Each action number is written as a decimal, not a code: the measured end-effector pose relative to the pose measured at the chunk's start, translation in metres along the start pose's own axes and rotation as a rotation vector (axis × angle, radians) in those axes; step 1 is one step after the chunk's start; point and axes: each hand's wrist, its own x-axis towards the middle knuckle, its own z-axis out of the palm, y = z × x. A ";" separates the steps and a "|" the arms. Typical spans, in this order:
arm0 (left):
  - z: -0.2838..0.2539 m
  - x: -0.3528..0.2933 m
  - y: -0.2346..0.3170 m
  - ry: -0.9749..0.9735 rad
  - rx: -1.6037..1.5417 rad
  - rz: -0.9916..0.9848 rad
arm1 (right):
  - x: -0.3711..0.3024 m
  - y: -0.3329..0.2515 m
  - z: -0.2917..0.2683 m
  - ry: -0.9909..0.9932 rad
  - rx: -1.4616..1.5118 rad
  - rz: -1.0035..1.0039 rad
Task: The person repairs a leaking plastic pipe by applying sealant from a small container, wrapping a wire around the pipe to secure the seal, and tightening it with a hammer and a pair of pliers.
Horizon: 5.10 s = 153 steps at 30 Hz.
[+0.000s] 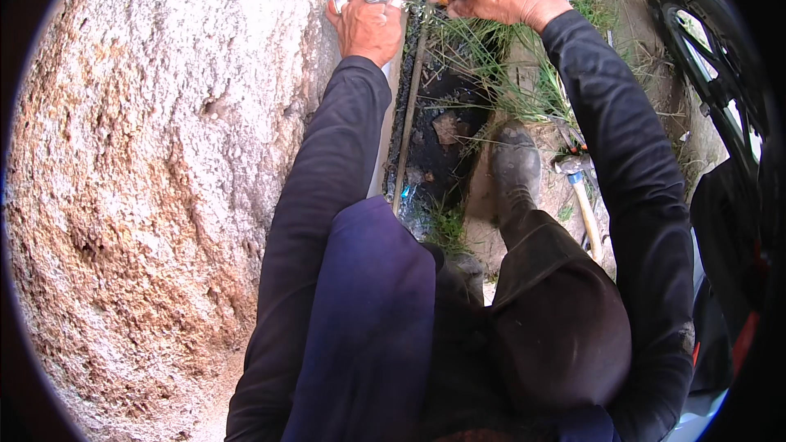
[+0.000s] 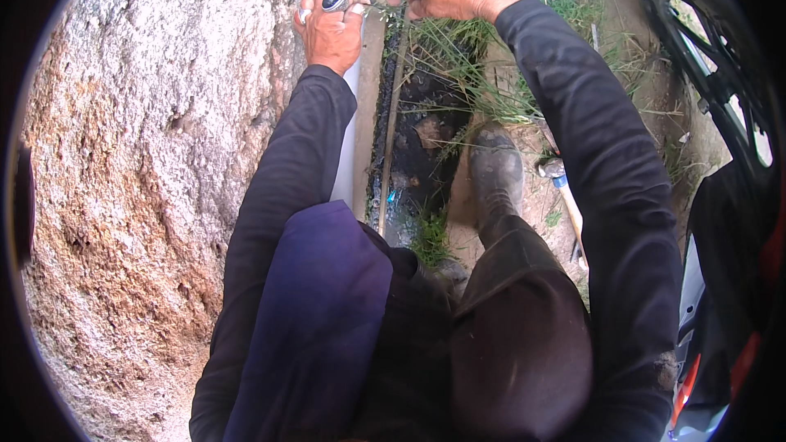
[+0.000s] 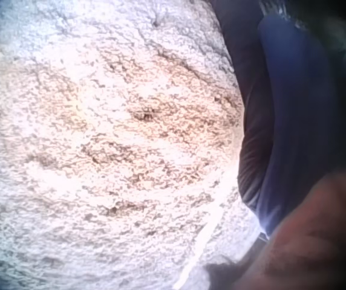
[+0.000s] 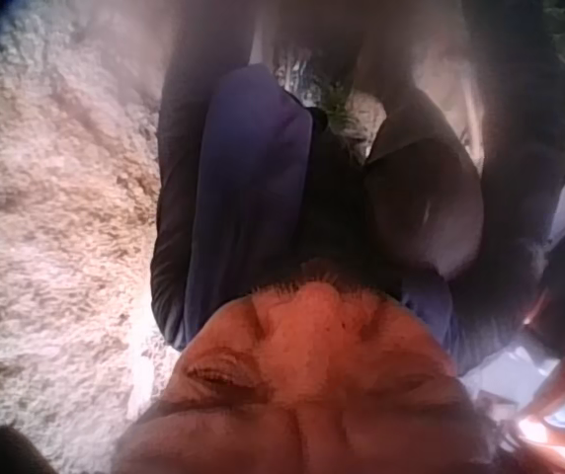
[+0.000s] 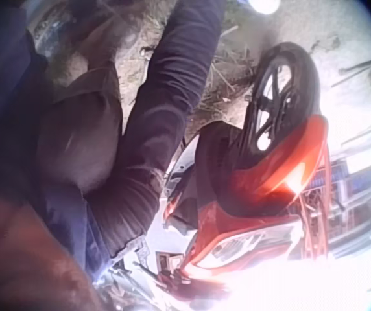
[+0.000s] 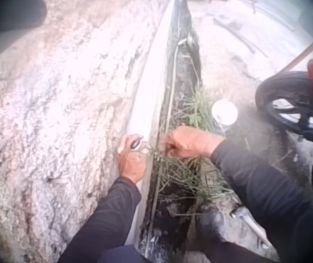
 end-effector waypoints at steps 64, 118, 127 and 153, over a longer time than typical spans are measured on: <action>-0.015 -0.002 -0.002 0.034 -0.098 -0.090 | 0.026 -0.036 0.090 0.551 1.124 0.523; -0.010 0.015 0.031 -0.233 0.134 -0.191 | -0.162 0.018 0.055 0.466 -0.144 0.647; -0.022 0.015 0.028 -0.293 0.174 -0.217 | -0.041 -0.086 0.011 0.680 0.238 0.233; 0.012 0.023 0.024 -0.212 0.116 -0.121 | 0.018 0.045 0.122 0.663 0.713 0.523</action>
